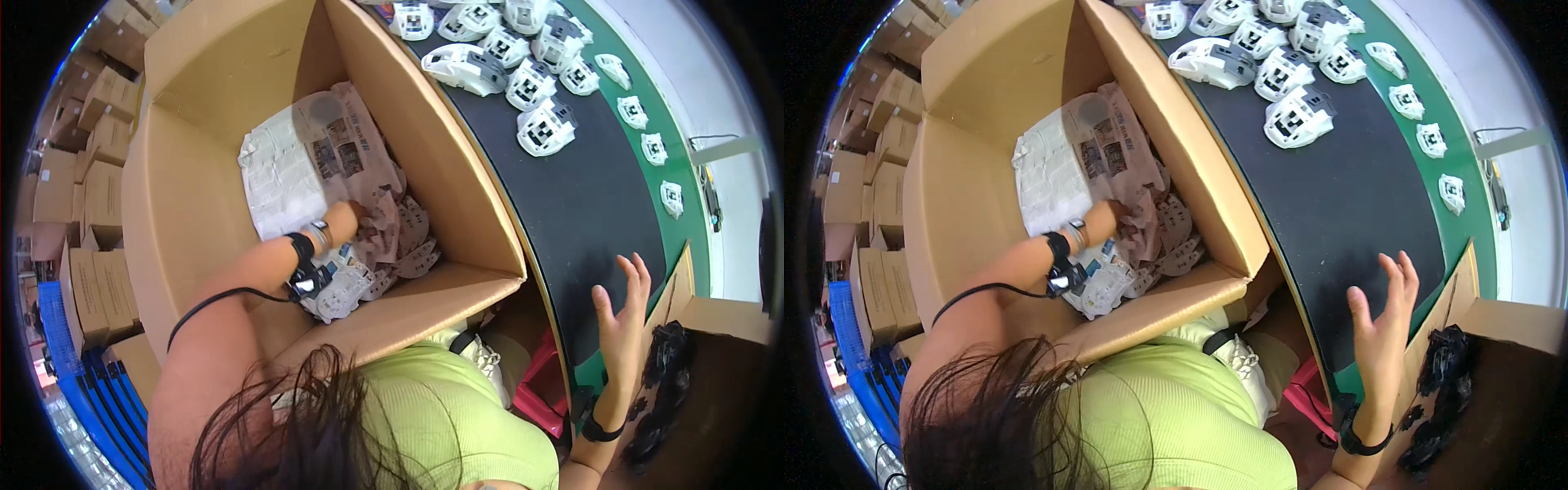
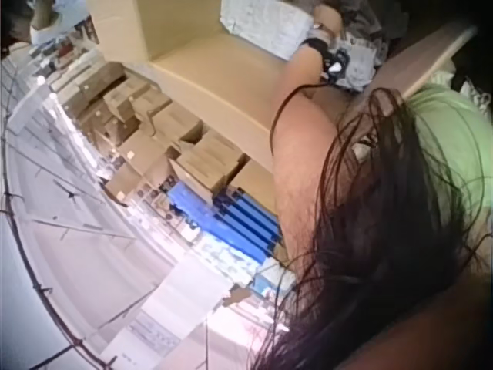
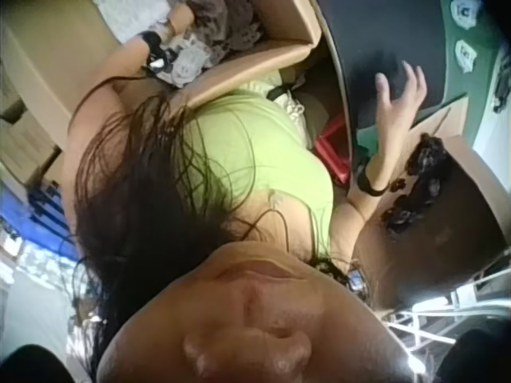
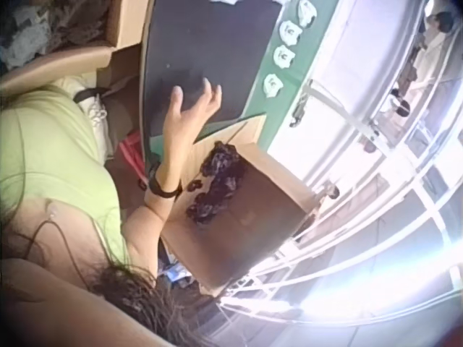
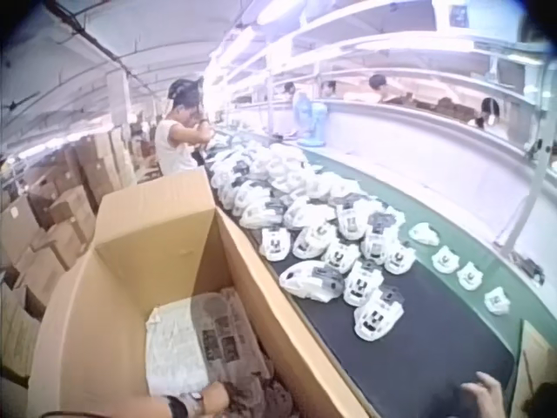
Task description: Manually assemble black plastic components into white plastic mouse-like housings and place them into a shipping box.
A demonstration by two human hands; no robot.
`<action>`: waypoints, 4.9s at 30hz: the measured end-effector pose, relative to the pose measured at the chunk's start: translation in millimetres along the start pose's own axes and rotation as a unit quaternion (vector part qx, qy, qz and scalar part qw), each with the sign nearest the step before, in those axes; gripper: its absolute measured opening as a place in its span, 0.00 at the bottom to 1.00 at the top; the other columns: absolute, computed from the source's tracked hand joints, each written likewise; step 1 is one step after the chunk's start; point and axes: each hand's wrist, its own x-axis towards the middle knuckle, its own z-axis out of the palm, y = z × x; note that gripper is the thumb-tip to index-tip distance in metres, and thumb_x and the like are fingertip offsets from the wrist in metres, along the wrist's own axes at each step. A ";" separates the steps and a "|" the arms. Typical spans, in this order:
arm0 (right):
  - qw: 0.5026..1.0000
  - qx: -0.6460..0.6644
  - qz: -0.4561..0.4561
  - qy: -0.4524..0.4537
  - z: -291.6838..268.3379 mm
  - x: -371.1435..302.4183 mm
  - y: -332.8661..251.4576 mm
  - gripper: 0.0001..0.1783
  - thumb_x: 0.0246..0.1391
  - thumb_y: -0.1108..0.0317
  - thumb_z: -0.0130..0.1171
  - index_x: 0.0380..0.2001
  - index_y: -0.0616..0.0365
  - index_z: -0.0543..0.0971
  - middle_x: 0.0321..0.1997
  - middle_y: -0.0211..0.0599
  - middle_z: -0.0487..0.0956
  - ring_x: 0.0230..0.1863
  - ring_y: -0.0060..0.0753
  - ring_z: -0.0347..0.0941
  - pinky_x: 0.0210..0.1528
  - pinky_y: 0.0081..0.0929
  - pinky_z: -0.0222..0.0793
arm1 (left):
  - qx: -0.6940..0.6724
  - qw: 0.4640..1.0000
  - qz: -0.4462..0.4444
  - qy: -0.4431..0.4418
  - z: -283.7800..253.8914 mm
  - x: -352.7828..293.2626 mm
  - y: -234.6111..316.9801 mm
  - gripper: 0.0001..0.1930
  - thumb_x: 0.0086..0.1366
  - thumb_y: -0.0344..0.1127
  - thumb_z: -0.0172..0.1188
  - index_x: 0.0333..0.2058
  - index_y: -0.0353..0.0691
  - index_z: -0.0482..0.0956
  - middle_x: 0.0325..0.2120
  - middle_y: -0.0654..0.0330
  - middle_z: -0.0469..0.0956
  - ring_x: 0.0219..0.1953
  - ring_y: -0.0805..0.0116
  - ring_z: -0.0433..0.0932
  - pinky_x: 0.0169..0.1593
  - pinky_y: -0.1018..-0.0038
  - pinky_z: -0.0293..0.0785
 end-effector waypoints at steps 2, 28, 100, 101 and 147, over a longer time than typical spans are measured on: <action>0.999 0.023 -0.008 -0.020 -2.3 -3.8 -12.4 0.25 0.49 0.67 0.57 0.51 0.59 0.66 0.60 0.48 0.59 0.61 0.48 0.56 0.60 0.36 0.52 | 0.030 0.986 0.002 -0.165 -57.4 20.6 -2.8 0.14 0.44 0.33 0.62 0.33 0.35 0.79 0.27 0.49 0.78 0.27 0.53 0.77 0.33 0.63 0.74; 0.760 0.472 0.428 -0.129 113.3 -116.1 14.0 0.15 0.58 0.69 0.43 0.43 0.65 0.73 0.44 0.38 0.74 0.46 0.28 0.67 0.51 0.23 0.60 | -0.192 0.980 -0.011 -0.053 -30.3 44.3 30.3 0.32 0.51 0.51 0.62 0.51 0.40 0.69 0.46 0.47 0.72 0.46 0.53 0.72 0.50 0.65 0.68; 0.944 -0.185 0.211 0.175 -16.2 -77.5 115.7 0.14 0.52 0.67 0.52 0.36 0.71 0.74 0.38 0.49 0.71 0.40 0.49 0.69 0.41 0.35 0.66 | -0.794 0.591 0.115 -0.081 -219.6 89.4 300.0 0.18 0.61 0.24 0.41 0.51 0.31 0.61 0.44 0.58 0.70 0.46 0.74 0.69 0.51 0.77 0.64; 0.938 -0.178 0.179 0.237 -26.1 -86.7 108.6 0.14 0.52 0.69 0.53 0.36 0.71 0.74 0.37 0.48 0.71 0.40 0.44 0.70 0.41 0.31 0.67 | -0.802 0.582 0.115 -0.073 -213.1 97.1 301.3 0.19 0.61 0.25 0.40 0.51 0.30 0.62 0.45 0.58 0.70 0.46 0.74 0.69 0.51 0.77 0.64; 0.799 0.591 0.009 0.114 0.3 7.0 -53.7 0.21 0.47 0.64 0.63 0.42 0.62 0.71 0.35 0.29 0.73 0.40 0.20 0.68 0.45 0.21 0.63 | -0.677 0.698 0.229 0.034 -207.3 79.7 298.3 0.15 0.61 0.36 0.56 0.45 0.37 0.68 0.39 0.64 0.67 0.40 0.78 0.65 0.44 0.79 0.62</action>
